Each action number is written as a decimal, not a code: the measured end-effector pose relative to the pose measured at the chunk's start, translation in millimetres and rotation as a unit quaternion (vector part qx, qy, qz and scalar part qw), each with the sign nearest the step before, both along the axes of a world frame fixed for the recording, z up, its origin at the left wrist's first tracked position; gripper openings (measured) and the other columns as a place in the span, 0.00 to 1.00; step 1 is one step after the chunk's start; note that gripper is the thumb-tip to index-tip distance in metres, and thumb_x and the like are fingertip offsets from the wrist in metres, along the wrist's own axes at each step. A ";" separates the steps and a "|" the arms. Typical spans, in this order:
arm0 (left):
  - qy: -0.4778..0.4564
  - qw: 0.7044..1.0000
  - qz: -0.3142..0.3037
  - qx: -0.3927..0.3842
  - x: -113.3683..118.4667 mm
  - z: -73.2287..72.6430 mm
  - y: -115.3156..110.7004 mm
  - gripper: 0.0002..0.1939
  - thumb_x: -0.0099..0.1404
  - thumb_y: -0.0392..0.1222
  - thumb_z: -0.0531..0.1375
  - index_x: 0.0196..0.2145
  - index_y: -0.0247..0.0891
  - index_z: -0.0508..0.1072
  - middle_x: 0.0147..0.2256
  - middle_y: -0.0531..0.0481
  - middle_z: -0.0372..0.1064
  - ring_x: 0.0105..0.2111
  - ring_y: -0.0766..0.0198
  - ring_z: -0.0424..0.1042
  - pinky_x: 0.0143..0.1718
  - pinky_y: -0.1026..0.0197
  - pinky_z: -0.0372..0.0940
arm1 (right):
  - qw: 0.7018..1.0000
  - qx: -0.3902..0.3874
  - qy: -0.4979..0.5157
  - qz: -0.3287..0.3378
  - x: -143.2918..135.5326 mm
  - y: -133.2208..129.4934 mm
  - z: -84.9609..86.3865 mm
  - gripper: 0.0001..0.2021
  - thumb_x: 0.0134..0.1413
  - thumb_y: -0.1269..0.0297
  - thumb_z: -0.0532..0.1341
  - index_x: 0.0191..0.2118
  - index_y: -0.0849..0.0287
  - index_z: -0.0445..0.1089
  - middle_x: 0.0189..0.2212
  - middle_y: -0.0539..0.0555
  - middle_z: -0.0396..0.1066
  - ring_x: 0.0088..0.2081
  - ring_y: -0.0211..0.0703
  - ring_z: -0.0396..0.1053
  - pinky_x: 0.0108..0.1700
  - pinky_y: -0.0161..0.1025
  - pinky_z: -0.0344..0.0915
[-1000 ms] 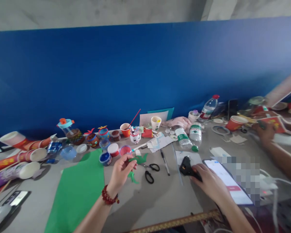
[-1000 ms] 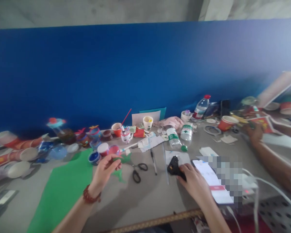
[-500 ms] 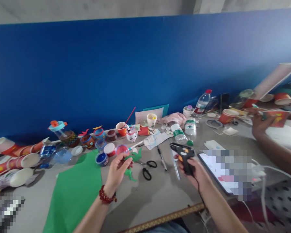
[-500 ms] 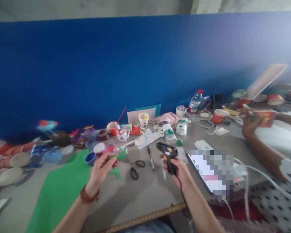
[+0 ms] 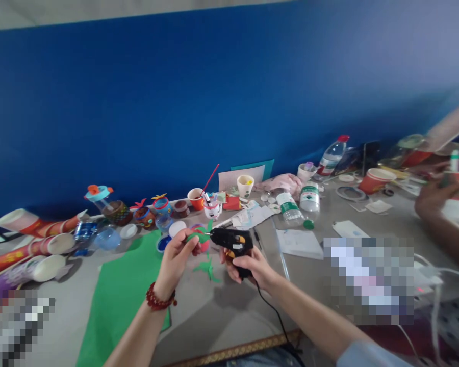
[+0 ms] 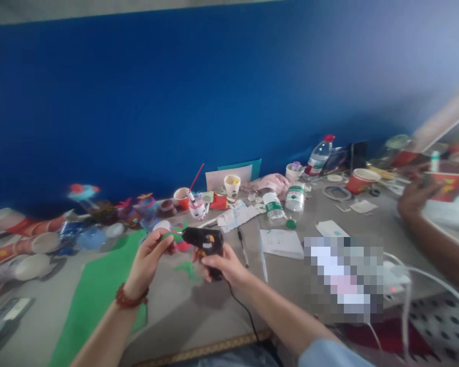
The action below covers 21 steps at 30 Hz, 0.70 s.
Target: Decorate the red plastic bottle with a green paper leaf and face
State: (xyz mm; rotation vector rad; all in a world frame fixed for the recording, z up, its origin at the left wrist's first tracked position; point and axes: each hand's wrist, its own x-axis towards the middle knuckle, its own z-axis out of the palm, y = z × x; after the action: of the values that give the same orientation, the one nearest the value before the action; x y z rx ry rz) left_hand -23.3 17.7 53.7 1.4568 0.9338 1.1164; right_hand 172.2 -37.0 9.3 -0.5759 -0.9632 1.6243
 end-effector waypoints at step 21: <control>0.055 0.993 0.046 0.089 5.8 9.4 -2.9 0.07 0.65 0.41 0.58 0.33 0.37 0.73 0.38 0.47 0.72 0.40 0.61 0.70 0.41 0.62 0.63 | 0.907 0.179 -0.361 -0.125 3.2 -17.7 -6.1 0.09 0.60 0.63 0.57 0.38 0.62 0.71 0.30 0.56 0.75 0.25 0.39 0.70 0.27 0.33 0.67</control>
State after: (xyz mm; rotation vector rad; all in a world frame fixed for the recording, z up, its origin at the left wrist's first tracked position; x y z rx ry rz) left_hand -17.5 14.8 63.1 1.6470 1.0086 1.2221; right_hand 175.4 -54.8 3.3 -1.0269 -1.6102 0.9579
